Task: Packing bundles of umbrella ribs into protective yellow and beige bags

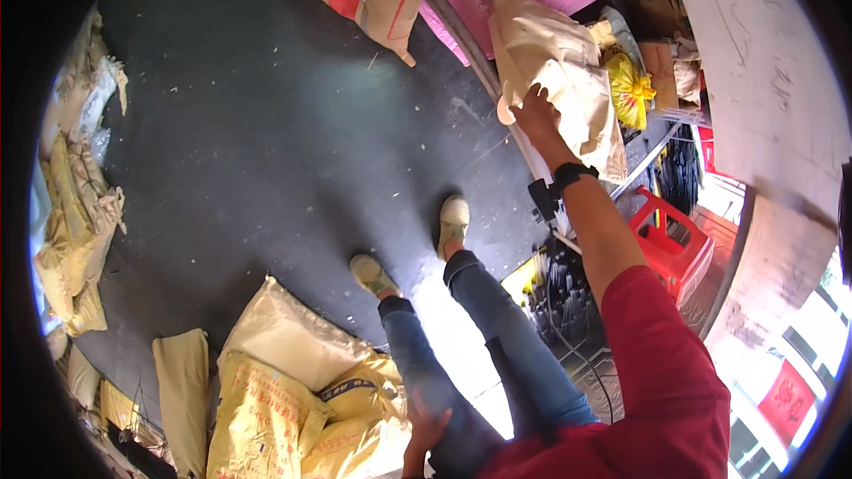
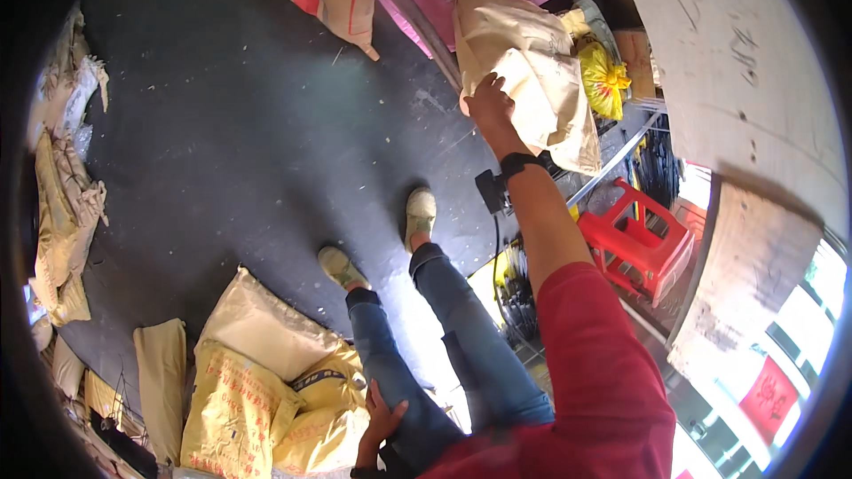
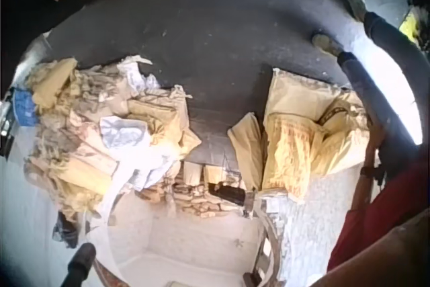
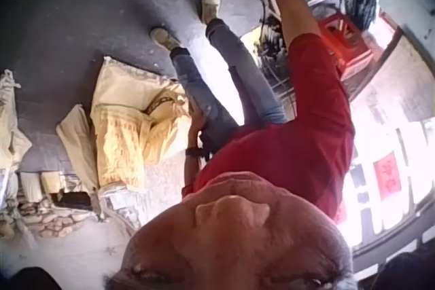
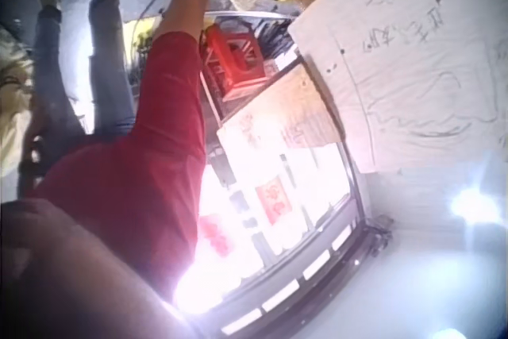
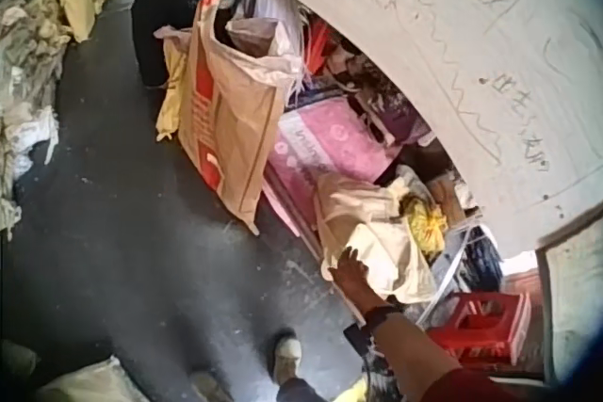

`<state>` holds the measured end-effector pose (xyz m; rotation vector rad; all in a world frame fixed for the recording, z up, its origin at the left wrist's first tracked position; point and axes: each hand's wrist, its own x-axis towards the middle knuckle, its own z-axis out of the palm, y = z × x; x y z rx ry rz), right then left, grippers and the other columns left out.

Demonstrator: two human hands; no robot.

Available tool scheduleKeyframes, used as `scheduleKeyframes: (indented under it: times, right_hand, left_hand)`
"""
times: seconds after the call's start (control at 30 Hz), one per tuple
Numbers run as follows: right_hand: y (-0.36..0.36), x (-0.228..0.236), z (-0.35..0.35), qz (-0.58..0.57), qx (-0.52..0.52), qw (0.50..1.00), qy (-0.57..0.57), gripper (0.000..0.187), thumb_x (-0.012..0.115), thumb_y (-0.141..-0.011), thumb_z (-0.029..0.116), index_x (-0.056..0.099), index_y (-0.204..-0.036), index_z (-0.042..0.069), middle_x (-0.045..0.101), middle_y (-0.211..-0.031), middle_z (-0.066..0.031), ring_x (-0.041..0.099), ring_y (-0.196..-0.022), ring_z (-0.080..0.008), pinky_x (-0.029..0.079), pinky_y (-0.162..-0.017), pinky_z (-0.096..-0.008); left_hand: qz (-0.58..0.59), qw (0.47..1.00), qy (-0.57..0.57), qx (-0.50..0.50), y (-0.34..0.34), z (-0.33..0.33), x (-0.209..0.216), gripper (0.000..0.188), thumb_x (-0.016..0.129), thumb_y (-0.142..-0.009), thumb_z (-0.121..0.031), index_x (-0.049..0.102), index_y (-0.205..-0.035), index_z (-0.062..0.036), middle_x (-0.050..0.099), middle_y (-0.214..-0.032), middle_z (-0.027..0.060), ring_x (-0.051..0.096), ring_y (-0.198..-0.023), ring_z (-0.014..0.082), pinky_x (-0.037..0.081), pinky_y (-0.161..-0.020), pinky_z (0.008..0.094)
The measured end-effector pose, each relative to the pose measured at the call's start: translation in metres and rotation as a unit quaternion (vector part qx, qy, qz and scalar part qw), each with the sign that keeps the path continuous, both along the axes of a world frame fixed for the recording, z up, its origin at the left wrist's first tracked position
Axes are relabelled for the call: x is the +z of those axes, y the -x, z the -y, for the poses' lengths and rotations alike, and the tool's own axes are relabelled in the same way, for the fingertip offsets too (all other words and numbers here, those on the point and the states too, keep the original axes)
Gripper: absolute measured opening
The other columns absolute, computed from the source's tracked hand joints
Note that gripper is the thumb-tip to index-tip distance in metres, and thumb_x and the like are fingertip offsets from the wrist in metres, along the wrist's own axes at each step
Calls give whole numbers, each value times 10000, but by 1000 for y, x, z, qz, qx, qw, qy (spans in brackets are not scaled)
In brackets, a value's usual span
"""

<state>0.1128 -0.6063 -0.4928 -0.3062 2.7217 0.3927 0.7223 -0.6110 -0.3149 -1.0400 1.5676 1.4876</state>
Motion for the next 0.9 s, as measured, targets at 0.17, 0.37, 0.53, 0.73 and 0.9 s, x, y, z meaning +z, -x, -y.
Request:
scheduleKeyframes:
  times: [0.17,0.37,0.53,0.73,0.9]
  right_hand:
    - [30,-39,8,51,27,995,-81,796,648,-690,452,304,-1209,-44,548,-1022,-135,603,-871,-238,499,-697,-369]
    - [23,-37,-25,81,8,996,-21,540,576,-730,187,330,-1188,40,629,-812,-143,626,-759,-295,459,-667,-441]
    - [-41,34,-135,85,8,996,14,501,540,-791,285,330,-1234,186,608,-716,-168,606,-698,-326,433,-637,-479]
    - [-113,213,-195,52,75,993,-70,383,515,-752,119,440,-1124,175,607,-682,-86,609,-583,-269,451,-504,-435]
    - [-234,371,-110,154,146,976,52,399,508,-728,127,452,-1123,146,550,-553,-49,545,-425,-234,393,-371,-382]
  left_hand:
    - [43,999,-15,5,18,-12,5,972,651,-714,-383,-3,-1325,-3,83,-1268,373,160,-1151,520,192,-957,545]
    - [46,999,-16,-15,23,-14,-1,971,671,-699,-376,24,-1325,-13,120,-1267,352,200,-1149,485,198,-964,532]
    - [65,997,-19,-30,25,2,-2,954,661,-706,-401,48,-1322,-8,147,-1263,356,205,-1164,474,215,-975,502]
    - [17,995,-23,-96,30,52,1,917,596,-733,-482,95,-1324,8,268,-1255,332,318,-1143,452,270,-959,481]
    - [-128,982,-37,-136,79,114,14,798,464,-818,-505,113,-1343,-17,383,-1257,229,460,-1068,377,325,-932,463]
